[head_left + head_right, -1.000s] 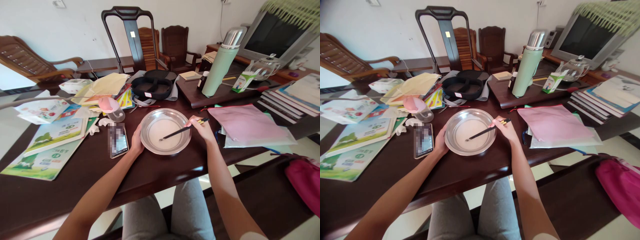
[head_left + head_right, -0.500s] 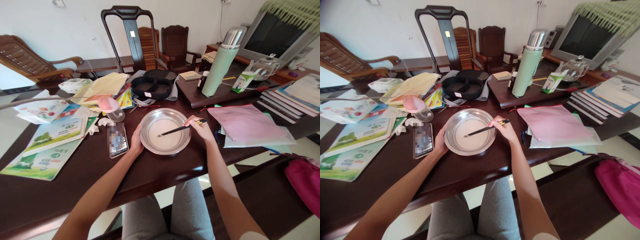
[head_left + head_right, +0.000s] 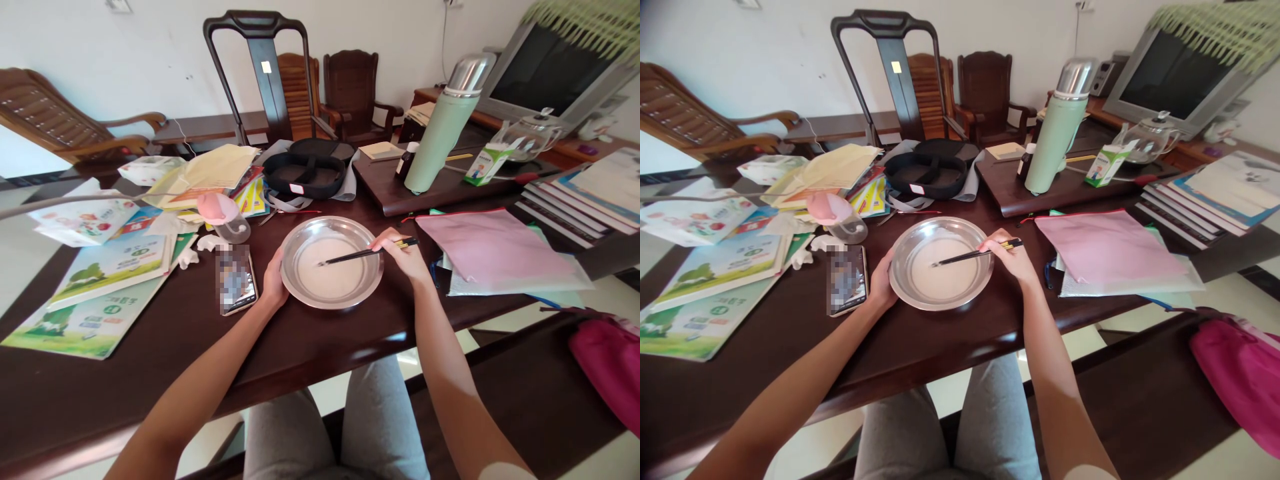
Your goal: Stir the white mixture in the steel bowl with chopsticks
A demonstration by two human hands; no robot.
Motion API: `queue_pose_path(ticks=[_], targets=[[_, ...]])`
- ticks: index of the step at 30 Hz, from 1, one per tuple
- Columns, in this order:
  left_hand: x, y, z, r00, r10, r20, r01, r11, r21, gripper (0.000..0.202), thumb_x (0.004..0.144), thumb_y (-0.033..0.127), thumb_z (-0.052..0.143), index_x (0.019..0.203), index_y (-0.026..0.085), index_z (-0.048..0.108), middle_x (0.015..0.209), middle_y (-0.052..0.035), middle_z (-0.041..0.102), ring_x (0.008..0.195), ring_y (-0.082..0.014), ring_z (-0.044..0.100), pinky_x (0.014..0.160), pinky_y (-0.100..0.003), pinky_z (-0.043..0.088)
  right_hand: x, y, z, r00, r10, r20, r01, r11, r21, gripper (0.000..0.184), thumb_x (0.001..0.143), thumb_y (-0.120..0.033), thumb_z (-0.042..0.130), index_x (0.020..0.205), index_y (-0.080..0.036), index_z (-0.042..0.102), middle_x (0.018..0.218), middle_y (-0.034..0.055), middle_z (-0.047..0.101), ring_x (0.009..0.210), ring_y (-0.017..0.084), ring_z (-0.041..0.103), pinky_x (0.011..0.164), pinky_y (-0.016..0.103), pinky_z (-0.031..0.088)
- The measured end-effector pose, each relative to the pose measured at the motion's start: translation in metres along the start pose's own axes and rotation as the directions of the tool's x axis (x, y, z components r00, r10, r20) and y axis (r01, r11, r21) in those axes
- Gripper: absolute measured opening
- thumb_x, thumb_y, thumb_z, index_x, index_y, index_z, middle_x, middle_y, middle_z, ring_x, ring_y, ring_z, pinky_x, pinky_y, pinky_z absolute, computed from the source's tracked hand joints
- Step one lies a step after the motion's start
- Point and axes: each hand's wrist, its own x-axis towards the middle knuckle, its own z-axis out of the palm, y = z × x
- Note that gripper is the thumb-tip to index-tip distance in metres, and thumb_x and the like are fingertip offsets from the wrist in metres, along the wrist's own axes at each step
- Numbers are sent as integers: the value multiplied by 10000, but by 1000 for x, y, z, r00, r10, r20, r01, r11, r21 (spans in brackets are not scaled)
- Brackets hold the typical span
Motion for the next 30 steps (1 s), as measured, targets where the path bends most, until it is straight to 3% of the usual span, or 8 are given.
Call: queue_pose_path(ticks=[3,5,9,11,16,18,24,30], targets=[[0,0,0,1000,0,-4,0,1000,-1,439,793,496,850,1141,228,862,1306,-71,855,1406,-367,691,1243,-466,509,0,2,-4,987,1,-160,0,1000,9,579,915,-809,726,659,-295,800,734,42,794,806,264,768,881,443,610],[0,0,-1,1000,3,-5,-3,1000,5,444,804,489,843,1160,224,859,1297,-74,856,1408,-364,690,1246,-466,504,-1,3,-5,983,17,-185,-9,999,44,609,920,-815,714,618,-290,778,669,40,759,745,259,754,840,439,610],[0,0,-1,1000,4,-1,-4,1000,1,422,813,489,841,1143,227,859,1284,-76,858,1403,-366,693,1240,-467,508,-2,0,0,1000,31,1,-31,996,82,591,889,-814,752,648,-278,806,721,53,793,764,261,782,805,417,611],[0,0,-1,1000,1,1,-1,1000,-7,412,808,495,849,1126,234,862,1280,-68,860,1388,-366,703,1234,-466,514,-1,-1,3,999,34,39,-36,998,60,574,873,-819,765,687,-279,822,794,57,832,822,267,801,829,415,616],[0,0,-1,1000,0,-2,0,1000,5,449,801,507,860,1146,219,857,1298,-76,854,1393,-364,699,1256,-467,493,0,2,-3,982,13,-187,-13,1000,1,600,910,-817,724,663,-273,775,730,43,799,782,258,788,869,432,628],[0,0,-1,1000,7,0,-7,1000,14,465,792,513,864,1148,215,859,1319,-77,850,1412,-366,690,1271,-468,482,-1,3,-5,976,18,-217,-12,999,30,624,922,-812,712,620,-267,742,665,40,760,722,251,768,828,427,631],[1,-1,-2,1000,0,1,0,1000,8,446,798,510,850,1150,237,865,1322,-56,853,1419,-368,690,1259,-473,503,-1,2,1,999,17,28,-18,999,48,581,904,-802,749,687,-266,812,799,64,831,831,264,809,832,407,628],[2,-2,-3,1000,11,3,-11,1000,0,435,788,505,856,1113,215,862,1331,-82,845,1427,-369,682,1270,-471,487,1,6,-4,974,10,-226,-5,1000,25,606,931,-793,721,629,-269,750,684,40,782,734,263,788,842,439,638]])
